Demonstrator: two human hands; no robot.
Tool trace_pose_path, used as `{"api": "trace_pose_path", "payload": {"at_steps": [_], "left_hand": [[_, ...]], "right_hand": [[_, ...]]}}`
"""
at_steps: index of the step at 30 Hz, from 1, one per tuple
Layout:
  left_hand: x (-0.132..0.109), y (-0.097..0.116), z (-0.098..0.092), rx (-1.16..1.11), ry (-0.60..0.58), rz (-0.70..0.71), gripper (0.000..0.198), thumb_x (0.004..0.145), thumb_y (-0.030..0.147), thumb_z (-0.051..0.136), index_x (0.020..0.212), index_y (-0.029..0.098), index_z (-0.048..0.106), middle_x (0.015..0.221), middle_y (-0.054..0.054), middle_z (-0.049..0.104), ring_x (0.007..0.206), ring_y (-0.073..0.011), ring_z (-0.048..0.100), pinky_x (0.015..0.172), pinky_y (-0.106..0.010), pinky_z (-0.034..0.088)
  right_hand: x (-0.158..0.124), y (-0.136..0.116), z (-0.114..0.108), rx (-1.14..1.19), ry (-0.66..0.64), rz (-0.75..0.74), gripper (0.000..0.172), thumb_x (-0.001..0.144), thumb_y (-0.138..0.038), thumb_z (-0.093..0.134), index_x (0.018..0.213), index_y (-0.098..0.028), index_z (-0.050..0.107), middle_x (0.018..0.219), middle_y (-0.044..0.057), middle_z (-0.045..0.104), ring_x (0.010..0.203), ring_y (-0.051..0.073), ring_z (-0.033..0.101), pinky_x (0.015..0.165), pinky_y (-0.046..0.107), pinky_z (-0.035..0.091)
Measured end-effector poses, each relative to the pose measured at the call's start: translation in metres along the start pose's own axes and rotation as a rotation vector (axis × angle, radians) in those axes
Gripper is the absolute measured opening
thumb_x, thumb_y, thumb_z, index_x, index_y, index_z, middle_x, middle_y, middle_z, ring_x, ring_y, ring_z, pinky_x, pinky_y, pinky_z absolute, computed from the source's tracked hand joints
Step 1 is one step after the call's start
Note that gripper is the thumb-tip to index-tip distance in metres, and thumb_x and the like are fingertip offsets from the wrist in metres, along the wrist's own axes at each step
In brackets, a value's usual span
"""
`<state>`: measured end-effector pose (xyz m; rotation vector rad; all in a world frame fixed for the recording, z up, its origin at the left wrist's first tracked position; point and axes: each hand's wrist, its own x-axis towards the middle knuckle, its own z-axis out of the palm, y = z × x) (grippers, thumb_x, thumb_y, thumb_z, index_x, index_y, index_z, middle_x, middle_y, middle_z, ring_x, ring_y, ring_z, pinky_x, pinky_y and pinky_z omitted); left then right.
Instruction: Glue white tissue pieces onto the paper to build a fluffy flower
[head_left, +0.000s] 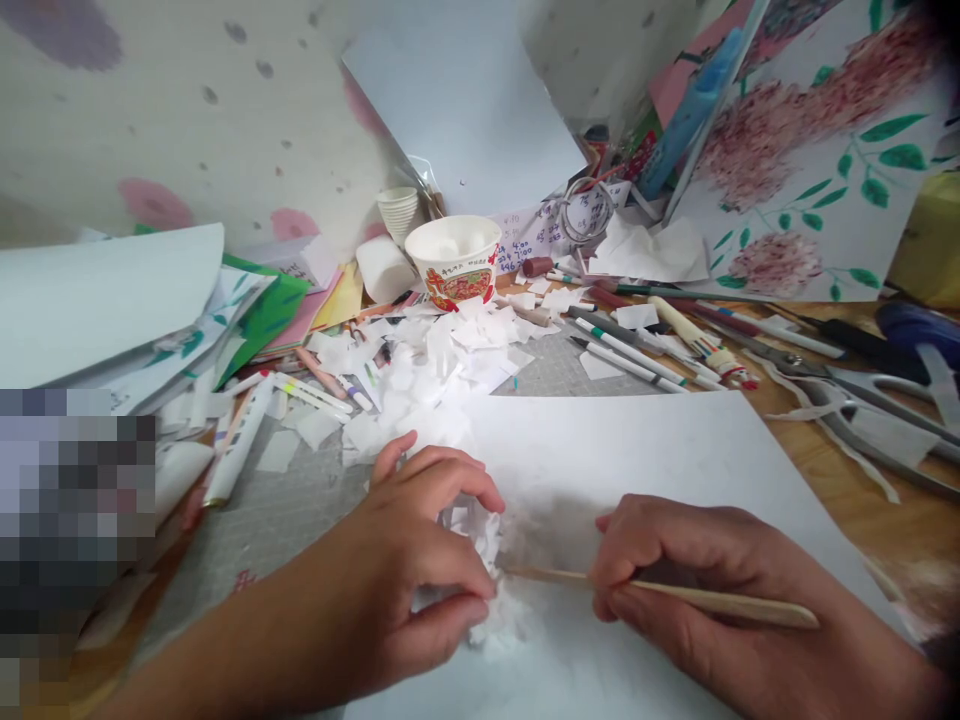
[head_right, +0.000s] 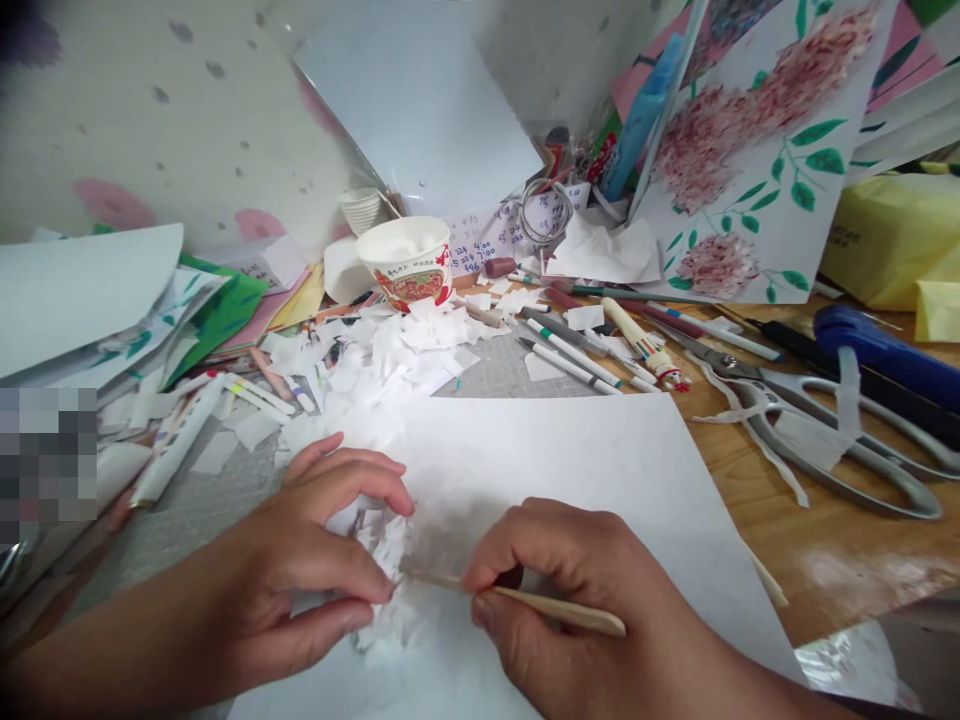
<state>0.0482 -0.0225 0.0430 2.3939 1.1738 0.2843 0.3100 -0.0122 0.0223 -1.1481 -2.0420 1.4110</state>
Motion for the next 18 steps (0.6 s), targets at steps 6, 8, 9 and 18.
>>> {"api": "trace_pose_path", "payload": {"at_steps": [6, 8, 9, 18], "left_hand": [[0.003, 0.002, -0.002, 0.02, -0.03, -0.003, 0.021, 0.077, 0.015, 0.066, 0.079, 0.035, 0.071, 0.117, 0.004, 0.055, 0.12, -0.0217, 0.046, 0.111, -0.047, 0.006], [0.002, 0.002, -0.003, 0.004, -0.032, -0.001, 0.021, 0.077, 0.015, 0.066, 0.079, 0.035, 0.071, 0.117, 0.004, 0.055, 0.12, -0.022, 0.046, 0.111, -0.047, 0.006], [0.001, 0.002, -0.002, -0.012, -0.023, 0.005, 0.021, 0.077, 0.015, 0.066, 0.079, 0.035, 0.071, 0.117, 0.004, 0.055, 0.12, -0.0219, 0.047, 0.112, -0.047, 0.006], [0.016, -0.026, -0.014, 0.106, 0.503, -0.226, 0.017, 0.087, 0.018, 0.049, 0.091, 0.023, 0.065, 0.093, -0.003, 0.067, 0.091, -0.0189, 0.064, 0.081, -0.035, 0.048]], "right_hand": [[-0.002, 0.001, -0.003, 0.007, -0.009, 0.063, 0.011, 0.084, -0.023, 0.057, 0.078, -0.026, 0.066, 0.069, -0.004, 0.064, 0.06, 0.012, 0.057, 0.051, 0.018, 0.043], [-0.001, -0.002, -0.004, 0.085, 0.005, 0.124, 0.008, 0.081, -0.027, 0.06, 0.075, -0.027, 0.066, 0.069, -0.003, 0.065, 0.06, 0.013, 0.057, 0.049, 0.019, 0.041], [-0.001, -0.004, -0.005, 0.153, 0.036, 0.158, 0.007, 0.078, -0.029, 0.063, 0.073, -0.026, 0.066, 0.069, -0.003, 0.065, 0.061, 0.013, 0.057, 0.049, 0.019, 0.041], [0.007, -0.005, -0.005, 0.546, 0.207, 0.217, 0.013, 0.069, -0.032, 0.07, 0.068, -0.022, 0.063, 0.059, -0.002, 0.067, 0.061, 0.016, 0.059, 0.062, 0.025, 0.042]]}}
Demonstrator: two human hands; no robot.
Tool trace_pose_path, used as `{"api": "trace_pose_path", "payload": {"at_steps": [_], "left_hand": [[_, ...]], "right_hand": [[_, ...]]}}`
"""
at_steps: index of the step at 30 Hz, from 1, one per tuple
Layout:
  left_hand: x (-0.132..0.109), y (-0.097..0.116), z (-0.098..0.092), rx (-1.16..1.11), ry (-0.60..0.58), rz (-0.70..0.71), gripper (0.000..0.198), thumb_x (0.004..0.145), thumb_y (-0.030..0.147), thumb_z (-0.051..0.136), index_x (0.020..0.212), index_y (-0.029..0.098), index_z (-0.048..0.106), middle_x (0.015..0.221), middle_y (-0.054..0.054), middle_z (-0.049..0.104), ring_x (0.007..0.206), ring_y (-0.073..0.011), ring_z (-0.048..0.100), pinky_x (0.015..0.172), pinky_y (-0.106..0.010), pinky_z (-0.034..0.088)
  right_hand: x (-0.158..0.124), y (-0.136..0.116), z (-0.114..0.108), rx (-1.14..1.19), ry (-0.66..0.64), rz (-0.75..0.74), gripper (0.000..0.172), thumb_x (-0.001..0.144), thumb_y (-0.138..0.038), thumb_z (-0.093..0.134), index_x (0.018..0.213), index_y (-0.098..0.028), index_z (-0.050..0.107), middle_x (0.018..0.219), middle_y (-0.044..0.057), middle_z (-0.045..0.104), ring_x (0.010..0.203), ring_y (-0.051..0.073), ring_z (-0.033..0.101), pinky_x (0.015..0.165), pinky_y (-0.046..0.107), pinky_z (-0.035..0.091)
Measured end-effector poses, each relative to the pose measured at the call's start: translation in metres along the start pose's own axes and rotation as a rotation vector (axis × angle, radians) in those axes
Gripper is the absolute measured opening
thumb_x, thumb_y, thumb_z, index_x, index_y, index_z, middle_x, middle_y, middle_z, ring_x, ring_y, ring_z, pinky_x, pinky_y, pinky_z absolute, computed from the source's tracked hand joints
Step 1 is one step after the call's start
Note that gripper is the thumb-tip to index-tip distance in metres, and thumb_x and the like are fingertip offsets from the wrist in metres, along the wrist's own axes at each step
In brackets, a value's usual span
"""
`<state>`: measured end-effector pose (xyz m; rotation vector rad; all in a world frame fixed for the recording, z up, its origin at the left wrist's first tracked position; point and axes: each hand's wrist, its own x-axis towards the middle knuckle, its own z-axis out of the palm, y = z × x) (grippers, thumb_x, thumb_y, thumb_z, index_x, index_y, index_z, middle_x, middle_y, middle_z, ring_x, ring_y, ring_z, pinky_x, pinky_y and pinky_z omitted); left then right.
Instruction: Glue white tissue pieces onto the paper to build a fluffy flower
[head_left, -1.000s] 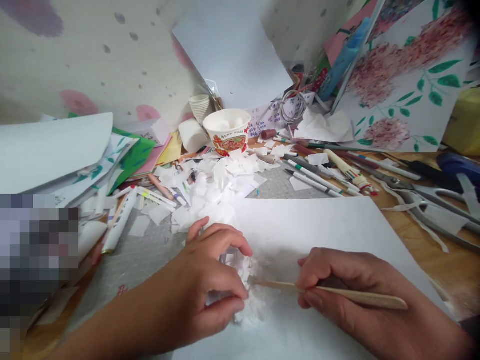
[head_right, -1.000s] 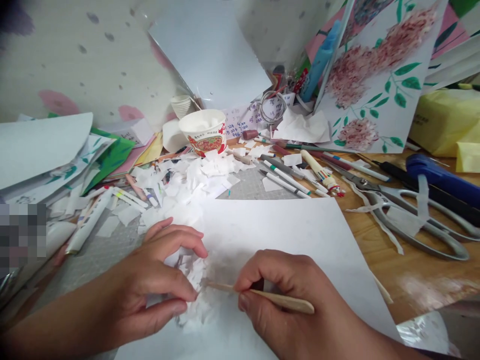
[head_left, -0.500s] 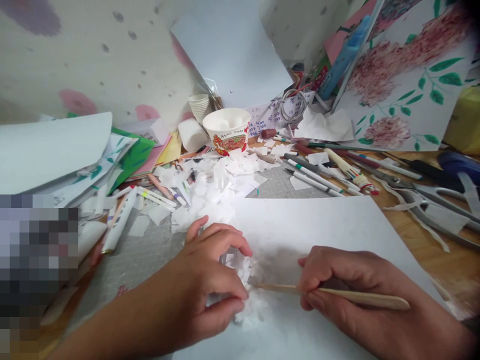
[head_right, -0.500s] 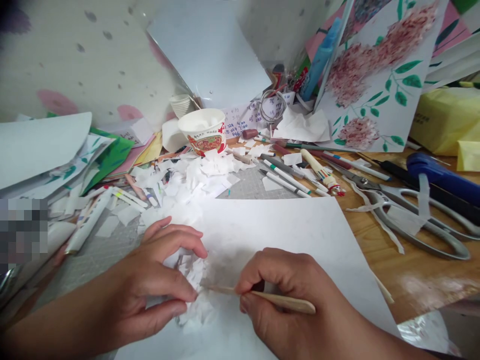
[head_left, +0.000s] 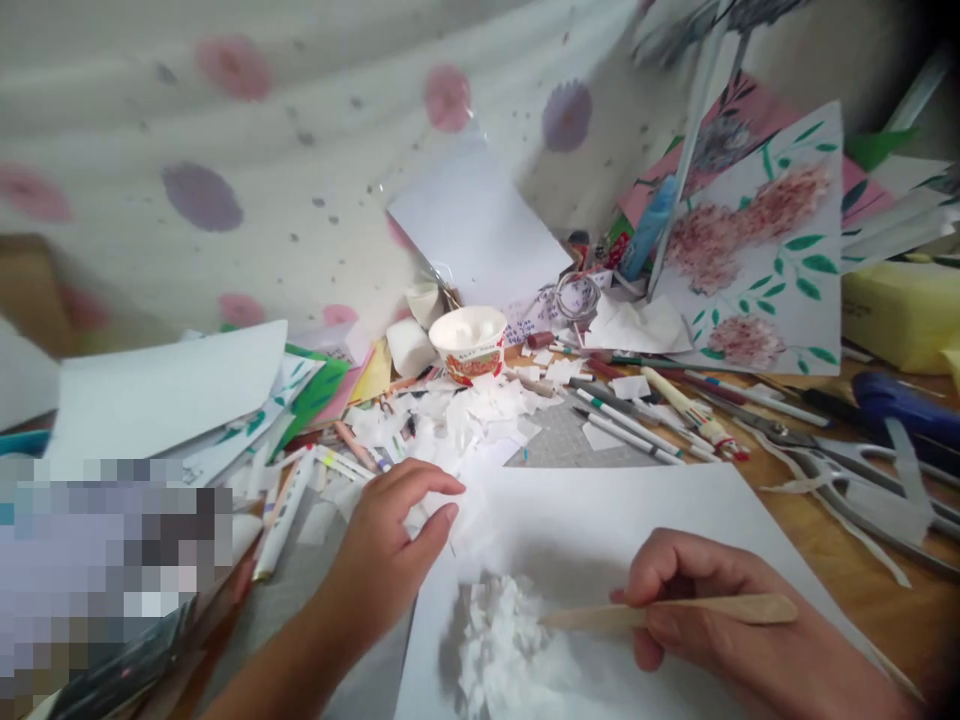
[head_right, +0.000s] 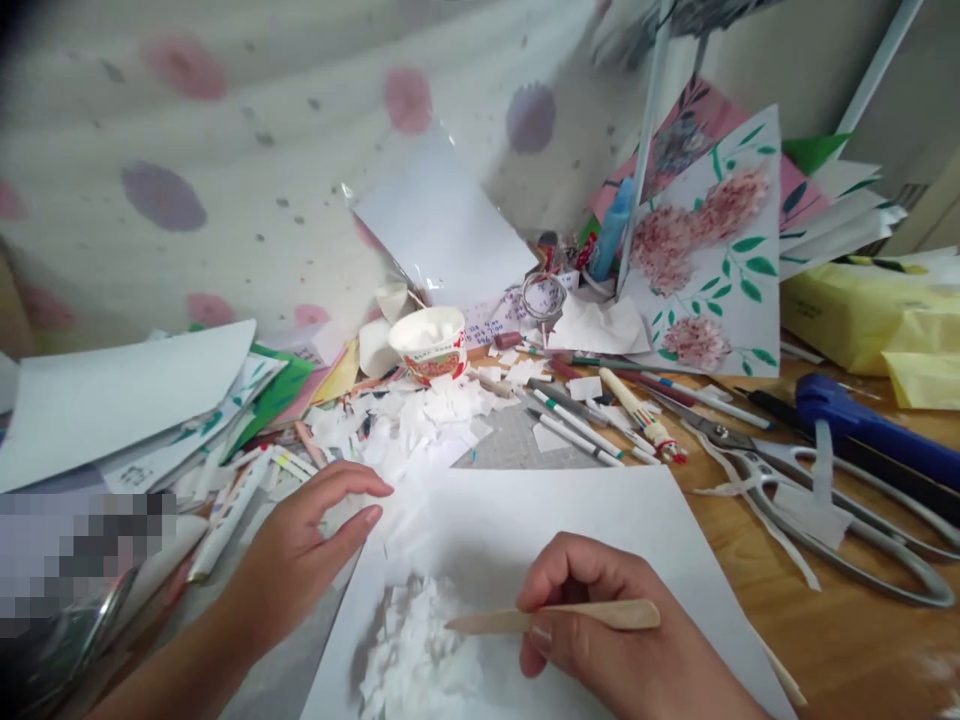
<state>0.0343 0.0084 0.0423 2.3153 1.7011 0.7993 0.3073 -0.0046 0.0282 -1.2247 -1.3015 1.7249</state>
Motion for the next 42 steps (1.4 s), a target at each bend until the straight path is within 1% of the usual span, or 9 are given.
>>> {"api": "trace_pose_path", "payload": {"at_steps": [6, 11, 16, 19, 23, 28, 34, 39, 42], "left_hand": [[0.041, -0.003, 0.01, 0.32, 0.035, -0.078, 0.016, 0.081, 0.016, 0.059, 0.093, 0.023, 0.067, 0.097, -0.004, 0.068, 0.096, -0.0268, 0.061, 0.091, -0.054, 0.034], [0.061, -0.002, 0.027, 0.395, 0.026, 0.004, 0.02, 0.077, 0.02, 0.068, 0.096, 0.026, 0.07, 0.103, -0.005, 0.064, 0.101, -0.028, 0.055, 0.089, -0.052, 0.031], [0.068, -0.001, 0.034, 0.416, 0.049, 0.092, 0.019, 0.079, 0.01, 0.062, 0.07, 0.024, 0.072, 0.096, -0.003, 0.063, 0.098, -0.0255, 0.053, 0.085, -0.048, 0.028], [0.055, 0.006, 0.022, 0.404, 0.101, 0.102, 0.019, 0.082, 0.013, 0.061, 0.072, 0.024, 0.073, 0.091, -0.004, 0.063, 0.093, -0.0243, 0.053, 0.084, -0.048, 0.025], [0.011, 0.023, 0.008, 0.351, 0.093, 0.218, 0.023, 0.084, 0.014, 0.058, 0.073, 0.028, 0.072, 0.086, -0.001, 0.06, 0.091, -0.0213, 0.052, 0.083, -0.044, 0.024], [-0.034, 0.035, 0.011, 0.27, 0.092, 0.342, 0.026, 0.083, 0.004, 0.054, 0.076, 0.025, 0.068, 0.085, -0.001, 0.058, 0.089, -0.0207, 0.049, 0.083, -0.043, 0.024], [-0.045, 0.038, 0.008, 0.245, 0.041, 0.406, 0.025, 0.088, 0.007, 0.053, 0.082, 0.026, 0.068, 0.087, -0.001, 0.061, 0.096, -0.0216, 0.048, 0.093, -0.047, 0.023], [-0.046, 0.038, 0.006, 0.207, -0.006, 0.44, 0.027, 0.094, 0.012, 0.047, 0.081, 0.025, 0.067, 0.087, -0.001, 0.06, 0.097, -0.0214, 0.049, 0.094, -0.046, 0.021], [-0.045, 0.036, 0.008, 0.204, -0.026, 0.441, 0.028, 0.094, 0.012, 0.046, 0.079, 0.024, 0.066, 0.087, -0.001, 0.06, 0.097, -0.0223, 0.049, 0.095, -0.047, 0.02]], "right_hand": [[0.003, 0.001, 0.0, -0.047, -0.017, -0.04, 0.019, 0.07, -0.038, 0.069, 0.071, -0.022, 0.06, 0.062, -0.001, 0.069, 0.061, 0.016, 0.059, 0.061, 0.026, 0.042], [0.002, -0.003, -0.001, -0.068, -0.054, -0.065, 0.02, 0.072, -0.039, 0.07, 0.072, -0.021, 0.06, 0.064, -0.001, 0.069, 0.061, 0.016, 0.06, 0.061, 0.025, 0.043], [-0.005, -0.013, 0.001, -0.121, -0.032, -0.058, 0.02, 0.076, -0.039, 0.068, 0.072, -0.02, 0.062, 0.066, 0.0, 0.068, 0.066, 0.017, 0.063, 0.063, 0.025, 0.048], [-0.007, -0.011, -0.003, -0.095, -0.002, -0.081, 0.022, 0.078, -0.042, 0.068, 0.073, -0.02, 0.064, 0.067, 0.0, 0.067, 0.068, 0.017, 0.063, 0.065, 0.025, 0.049], [-0.007, -0.002, -0.011, -0.036, 0.077, -0.163, 0.026, 0.078, -0.048, 0.073, 0.084, -0.023, 0.069, 0.078, 0.001, 0.068, 0.076, 0.018, 0.063, 0.065, 0.023, 0.051], [-0.01, -0.001, -0.011, -0.114, 0.108, -0.328, 0.022, 0.083, -0.049, 0.071, 0.086, -0.028, 0.073, 0.074, 0.0, 0.07, 0.072, 0.016, 0.067, 0.061, 0.018, 0.054], [-0.015, -0.01, 0.0, -0.365, 0.048, -0.512, 0.02, 0.092, -0.034, 0.06, 0.075, -0.027, 0.071, 0.074, -0.002, 0.069, 0.066, 0.013, 0.066, 0.056, 0.016, 0.053], [-0.013, -0.01, 0.006, -0.518, -0.052, -0.538, 0.015, 0.094, -0.026, 0.055, 0.084, -0.025, 0.067, 0.085, 0.0, 0.071, 0.075, 0.015, 0.068, 0.06, 0.021, 0.053], [-0.011, -0.009, 0.011, -0.521, -0.084, -0.563, 0.014, 0.094, -0.022, 0.055, 0.085, -0.024, 0.065, 0.078, -0.002, 0.068, 0.069, 0.012, 0.065, 0.062, 0.02, 0.051]]}}
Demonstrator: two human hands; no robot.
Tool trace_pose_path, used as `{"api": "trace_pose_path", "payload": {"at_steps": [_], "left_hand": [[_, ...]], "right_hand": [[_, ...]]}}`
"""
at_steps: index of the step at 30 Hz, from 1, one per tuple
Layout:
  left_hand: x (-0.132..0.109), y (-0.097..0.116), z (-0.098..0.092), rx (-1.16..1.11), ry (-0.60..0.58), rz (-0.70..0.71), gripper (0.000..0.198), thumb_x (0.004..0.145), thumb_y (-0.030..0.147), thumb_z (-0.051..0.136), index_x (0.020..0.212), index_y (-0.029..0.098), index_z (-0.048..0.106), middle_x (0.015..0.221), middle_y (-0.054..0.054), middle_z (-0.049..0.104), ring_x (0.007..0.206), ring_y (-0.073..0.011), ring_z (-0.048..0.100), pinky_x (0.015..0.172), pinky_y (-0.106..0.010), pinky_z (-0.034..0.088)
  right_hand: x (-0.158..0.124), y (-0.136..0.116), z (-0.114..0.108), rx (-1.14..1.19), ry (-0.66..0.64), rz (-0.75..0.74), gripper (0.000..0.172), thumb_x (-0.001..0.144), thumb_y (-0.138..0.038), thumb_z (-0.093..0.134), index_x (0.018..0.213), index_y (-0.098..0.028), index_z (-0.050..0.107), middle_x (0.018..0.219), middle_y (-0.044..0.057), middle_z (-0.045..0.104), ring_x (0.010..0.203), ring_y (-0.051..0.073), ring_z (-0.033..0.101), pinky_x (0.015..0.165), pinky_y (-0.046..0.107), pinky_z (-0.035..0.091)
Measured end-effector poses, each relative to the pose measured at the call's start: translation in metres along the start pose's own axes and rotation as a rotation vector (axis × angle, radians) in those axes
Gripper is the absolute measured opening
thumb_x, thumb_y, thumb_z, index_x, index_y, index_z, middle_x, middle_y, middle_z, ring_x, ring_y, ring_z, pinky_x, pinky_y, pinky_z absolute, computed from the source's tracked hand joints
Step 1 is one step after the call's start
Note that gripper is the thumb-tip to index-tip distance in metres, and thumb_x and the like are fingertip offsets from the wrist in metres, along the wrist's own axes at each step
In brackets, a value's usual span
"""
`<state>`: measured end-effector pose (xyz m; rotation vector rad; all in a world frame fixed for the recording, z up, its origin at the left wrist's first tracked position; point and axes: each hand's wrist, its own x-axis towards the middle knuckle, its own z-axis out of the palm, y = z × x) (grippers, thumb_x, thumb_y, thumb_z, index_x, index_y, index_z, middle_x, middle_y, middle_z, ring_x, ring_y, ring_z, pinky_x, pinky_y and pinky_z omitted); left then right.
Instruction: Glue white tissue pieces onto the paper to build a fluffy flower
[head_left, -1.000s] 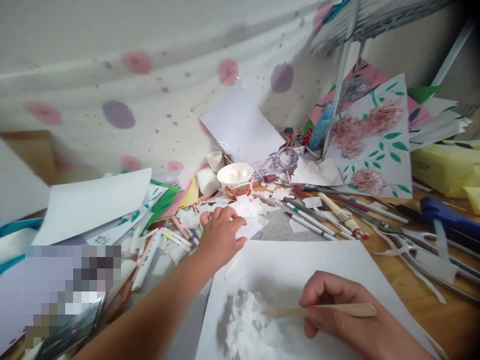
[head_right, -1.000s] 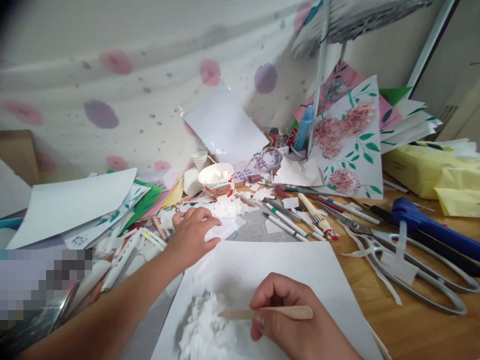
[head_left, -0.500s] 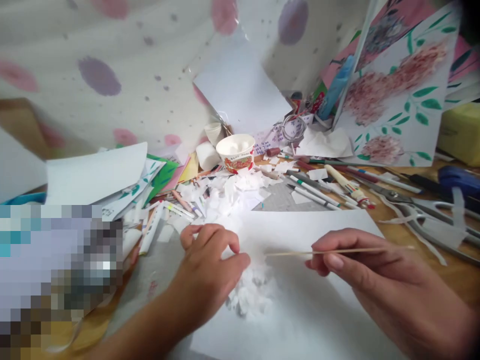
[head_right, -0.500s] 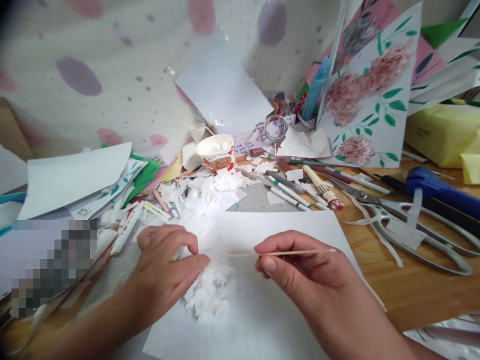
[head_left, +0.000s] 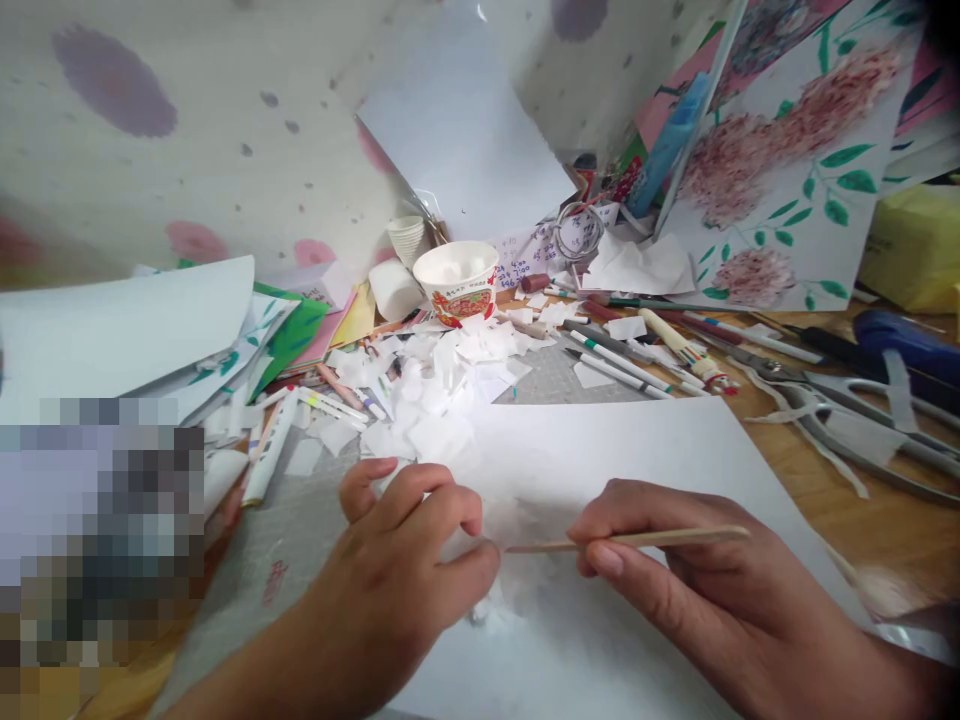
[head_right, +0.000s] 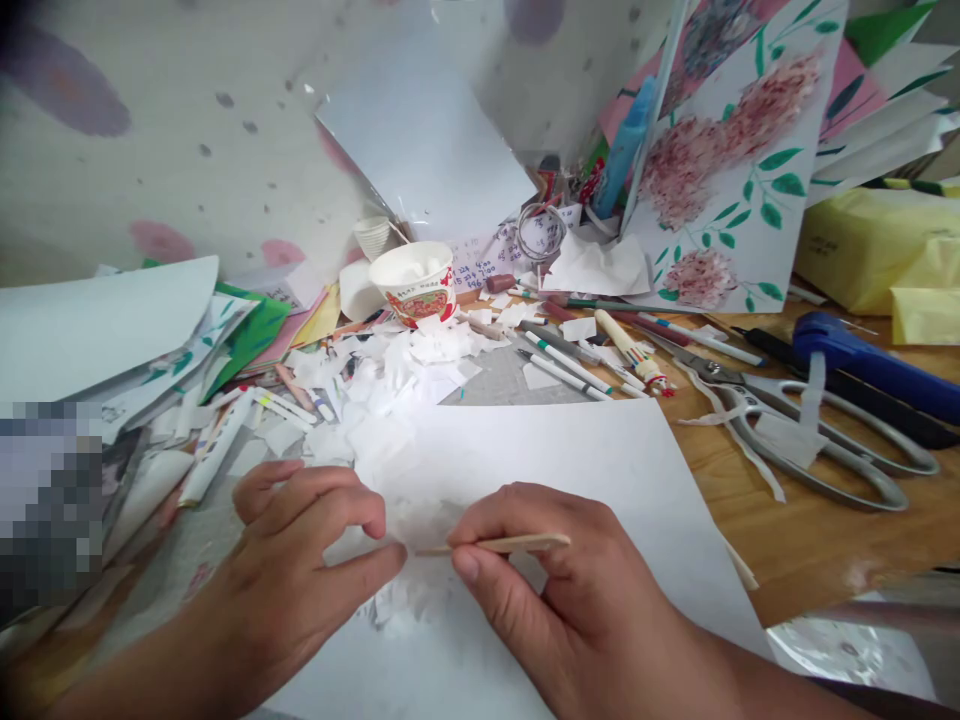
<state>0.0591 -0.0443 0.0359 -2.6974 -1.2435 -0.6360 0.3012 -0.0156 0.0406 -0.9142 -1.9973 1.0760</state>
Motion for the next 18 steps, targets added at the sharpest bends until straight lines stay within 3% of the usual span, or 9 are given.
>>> {"api": "trace_pose_path", "payload": {"at_steps": [5, 9, 15, 18], "left_hand": [[0.001, -0.003, -0.001, -0.039, -0.044, -0.01, 0.025, 0.09, 0.009, 0.049, 0.079, 0.024, 0.065, 0.091, -0.001, 0.059, 0.098, -0.0233, 0.049, 0.095, -0.049, 0.02], [0.003, -0.006, -0.004, -0.141, -0.132, -0.117, 0.014, 0.084, 0.014, 0.059, 0.086, 0.027, 0.065, 0.095, -0.001, 0.058, 0.095, -0.0231, 0.049, 0.089, -0.046, 0.025], [0.005, -0.003, -0.002, -0.213, -0.09, -0.175, 0.019, 0.082, 0.017, 0.06, 0.096, 0.028, 0.067, 0.101, -0.003, 0.058, 0.099, -0.0247, 0.049, 0.091, -0.047, 0.028], [0.005, 0.0, 0.0, -0.211, -0.086, -0.148, 0.022, 0.084, 0.013, 0.058, 0.096, 0.029, 0.068, 0.101, -0.003, 0.058, 0.099, -0.0238, 0.049, 0.09, -0.046, 0.027]], "right_hand": [[0.003, 0.002, 0.007, -0.015, -0.023, -0.037, 0.013, 0.094, -0.018, 0.054, 0.086, -0.022, 0.064, 0.077, -0.005, 0.067, 0.068, 0.008, 0.063, 0.064, 0.016, 0.049], [0.005, 0.004, 0.009, -0.106, -0.056, -0.106, 0.013, 0.093, -0.014, 0.053, 0.086, -0.021, 0.062, 0.074, -0.004, 0.064, 0.067, 0.009, 0.061, 0.061, 0.017, 0.047], [0.003, 0.003, 0.013, -0.328, -0.31, -0.297, 0.021, 0.098, -0.014, 0.045, 0.085, -0.018, 0.061, 0.075, 0.003, 0.063, 0.066, 0.013, 0.058, 0.057, 0.021, 0.045], [0.001, 0.004, 0.015, -0.388, -0.325, -0.327, 0.022, 0.096, -0.012, 0.044, 0.083, -0.018, 0.061, 0.076, 0.004, 0.064, 0.066, 0.014, 0.059, 0.058, 0.021, 0.046]]}}
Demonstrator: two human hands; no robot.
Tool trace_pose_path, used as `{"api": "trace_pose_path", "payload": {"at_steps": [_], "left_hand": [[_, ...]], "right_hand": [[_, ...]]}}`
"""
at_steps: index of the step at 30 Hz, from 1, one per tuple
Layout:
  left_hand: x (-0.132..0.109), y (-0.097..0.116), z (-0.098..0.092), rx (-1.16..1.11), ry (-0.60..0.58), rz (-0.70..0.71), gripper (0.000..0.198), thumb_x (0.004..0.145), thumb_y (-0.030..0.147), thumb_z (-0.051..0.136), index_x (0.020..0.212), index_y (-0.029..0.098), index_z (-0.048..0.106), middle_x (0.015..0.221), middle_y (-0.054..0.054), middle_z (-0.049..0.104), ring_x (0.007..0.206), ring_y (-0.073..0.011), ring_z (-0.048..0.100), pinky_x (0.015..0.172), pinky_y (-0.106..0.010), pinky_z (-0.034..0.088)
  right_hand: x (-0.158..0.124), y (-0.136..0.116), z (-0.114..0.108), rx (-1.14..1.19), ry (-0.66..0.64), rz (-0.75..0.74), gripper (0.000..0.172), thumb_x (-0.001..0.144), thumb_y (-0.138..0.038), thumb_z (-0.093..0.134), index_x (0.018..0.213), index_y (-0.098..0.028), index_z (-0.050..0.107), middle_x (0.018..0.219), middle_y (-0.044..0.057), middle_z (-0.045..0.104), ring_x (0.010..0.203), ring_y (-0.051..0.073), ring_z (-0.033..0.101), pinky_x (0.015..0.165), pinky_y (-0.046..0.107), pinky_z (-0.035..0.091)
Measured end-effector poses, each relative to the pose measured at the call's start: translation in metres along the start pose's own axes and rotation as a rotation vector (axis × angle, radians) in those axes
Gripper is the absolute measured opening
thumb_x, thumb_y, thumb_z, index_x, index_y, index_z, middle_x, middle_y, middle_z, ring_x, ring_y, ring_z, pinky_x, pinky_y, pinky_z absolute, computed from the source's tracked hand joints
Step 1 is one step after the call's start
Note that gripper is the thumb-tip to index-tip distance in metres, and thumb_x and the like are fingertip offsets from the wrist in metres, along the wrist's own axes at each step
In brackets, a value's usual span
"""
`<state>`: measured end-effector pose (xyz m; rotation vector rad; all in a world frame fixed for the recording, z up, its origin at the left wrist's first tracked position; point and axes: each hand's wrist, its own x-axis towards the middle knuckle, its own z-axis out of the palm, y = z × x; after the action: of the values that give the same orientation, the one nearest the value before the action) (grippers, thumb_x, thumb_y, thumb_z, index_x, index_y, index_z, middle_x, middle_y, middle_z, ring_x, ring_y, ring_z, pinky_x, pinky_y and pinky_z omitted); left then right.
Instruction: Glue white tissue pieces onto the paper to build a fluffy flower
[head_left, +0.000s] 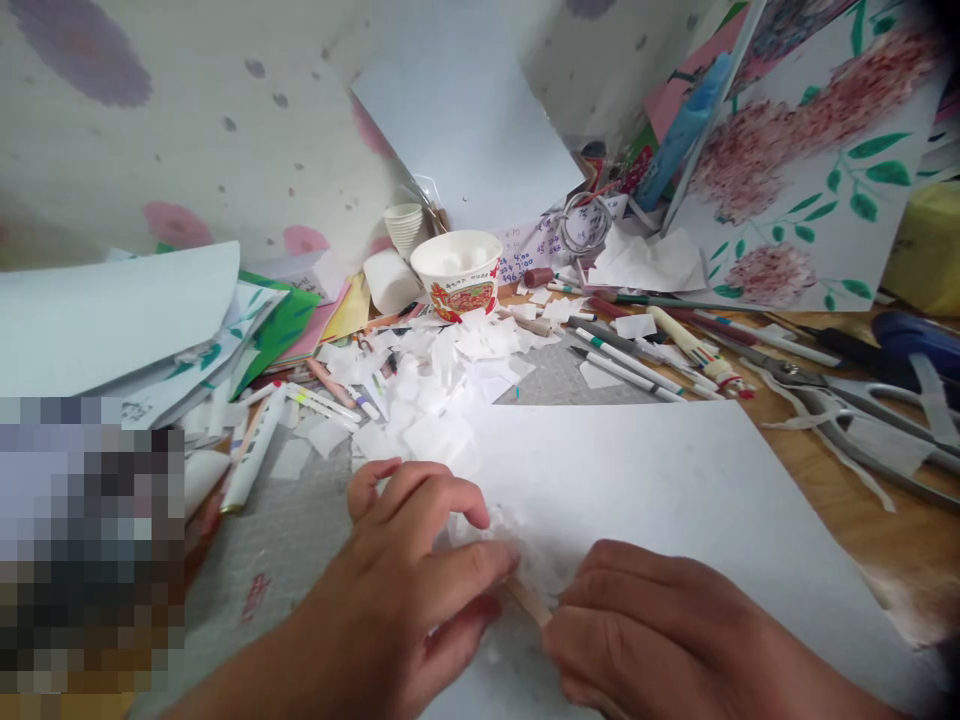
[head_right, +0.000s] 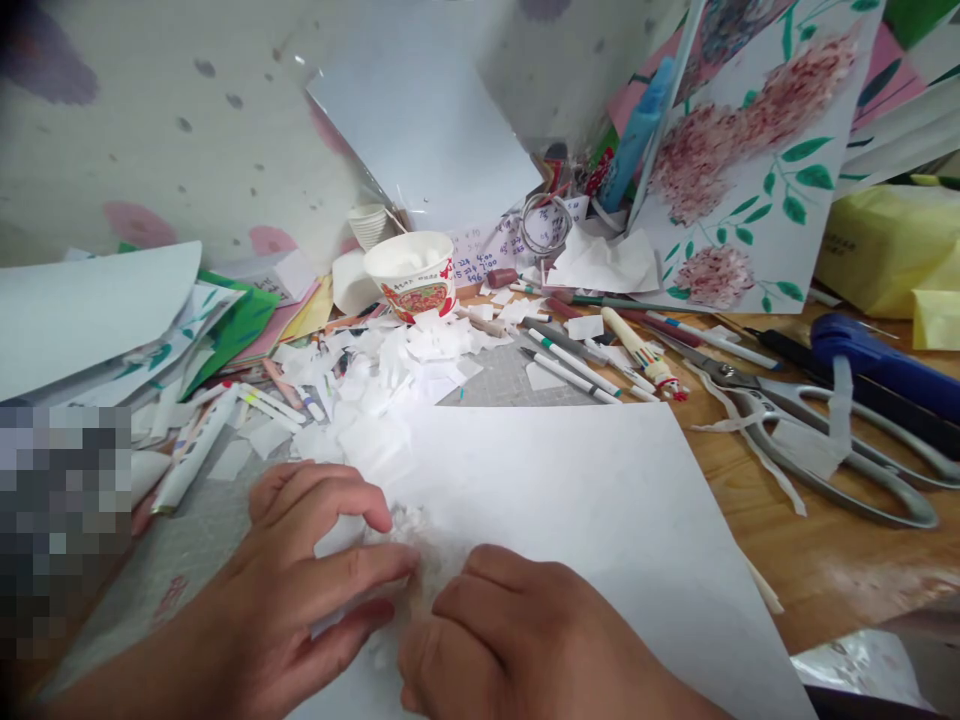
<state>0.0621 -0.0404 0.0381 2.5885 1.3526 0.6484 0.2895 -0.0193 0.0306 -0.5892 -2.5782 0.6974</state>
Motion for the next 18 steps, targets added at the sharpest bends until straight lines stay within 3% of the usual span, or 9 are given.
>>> {"api": "trace_pose_path", "payload": {"at_steps": [3, 7, 9, 11, 15, 18], "left_hand": [[0.0, 0.0, 0.001, -0.022, 0.002, 0.011, 0.018, 0.087, 0.013, 0.056, 0.086, 0.027, 0.068, 0.1, -0.002, 0.058, 0.099, -0.0229, 0.048, 0.092, -0.046, 0.025], [-0.002, -0.004, 0.002, -0.016, 0.008, 0.057, 0.018, 0.086, 0.012, 0.059, 0.077, 0.025, 0.067, 0.1, -0.001, 0.057, 0.1, -0.0217, 0.046, 0.095, -0.047, 0.021], [-0.003, -0.005, 0.002, -0.009, 0.008, 0.077, 0.017, 0.085, 0.012, 0.061, 0.077, 0.025, 0.067, 0.1, -0.001, 0.057, 0.1, -0.0215, 0.046, 0.096, -0.048, 0.02], [-0.003, -0.006, 0.002, -0.011, 0.0, 0.077, 0.018, 0.086, 0.012, 0.059, 0.078, 0.025, 0.067, 0.101, -0.001, 0.057, 0.101, -0.0219, 0.046, 0.097, -0.05, 0.019], [-0.003, -0.005, 0.0, -0.003, -0.022, 0.065, 0.021, 0.085, 0.01, 0.056, 0.077, 0.026, 0.067, 0.101, 0.0, 0.057, 0.101, -0.0225, 0.046, 0.097, -0.051, 0.02], [-0.002, -0.007, -0.001, -0.01, -0.034, 0.057, 0.019, 0.083, 0.011, 0.058, 0.074, 0.026, 0.066, 0.1, 0.001, 0.057, 0.101, -0.0226, 0.047, 0.096, -0.05, 0.022]], "right_hand": [[-0.005, 0.003, 0.001, 0.126, 0.072, 0.051, 0.015, 0.095, -0.013, 0.049, 0.095, -0.02, 0.063, 0.077, 0.002, 0.065, 0.067, 0.014, 0.061, 0.06, 0.02, 0.049], [-0.017, 0.007, -0.002, 0.304, 0.389, 0.105, 0.011, 0.094, -0.021, 0.054, 0.098, -0.026, 0.063, 0.082, 0.002, 0.069, 0.079, 0.017, 0.069, 0.059, 0.02, 0.054], [-0.022, 0.008, -0.005, 0.31, 0.471, 0.138, 0.011, 0.095, -0.024, 0.055, 0.101, -0.029, 0.064, 0.089, 0.002, 0.071, 0.089, 0.02, 0.07, 0.055, 0.019, 0.054], [-0.023, 0.009, -0.007, 0.311, 0.46, 0.161, 0.012, 0.095, -0.024, 0.057, 0.102, -0.03, 0.065, 0.093, 0.001, 0.072, 0.093, 0.02, 0.07, 0.055, 0.018, 0.054], [-0.019, 0.01, -0.005, 0.362, 0.421, 0.057, 0.011, 0.094, -0.024, 0.059, 0.102, -0.026, 0.066, 0.083, 0.001, 0.071, 0.079, 0.017, 0.07, 0.062, 0.02, 0.056], [-0.018, 0.011, 0.002, 0.449, 0.311, 0.052, 0.012, 0.095, -0.023, 0.057, 0.104, -0.024, 0.065, 0.084, 0.002, 0.068, 0.079, 0.016, 0.066, 0.07, 0.022, 0.054]]}}
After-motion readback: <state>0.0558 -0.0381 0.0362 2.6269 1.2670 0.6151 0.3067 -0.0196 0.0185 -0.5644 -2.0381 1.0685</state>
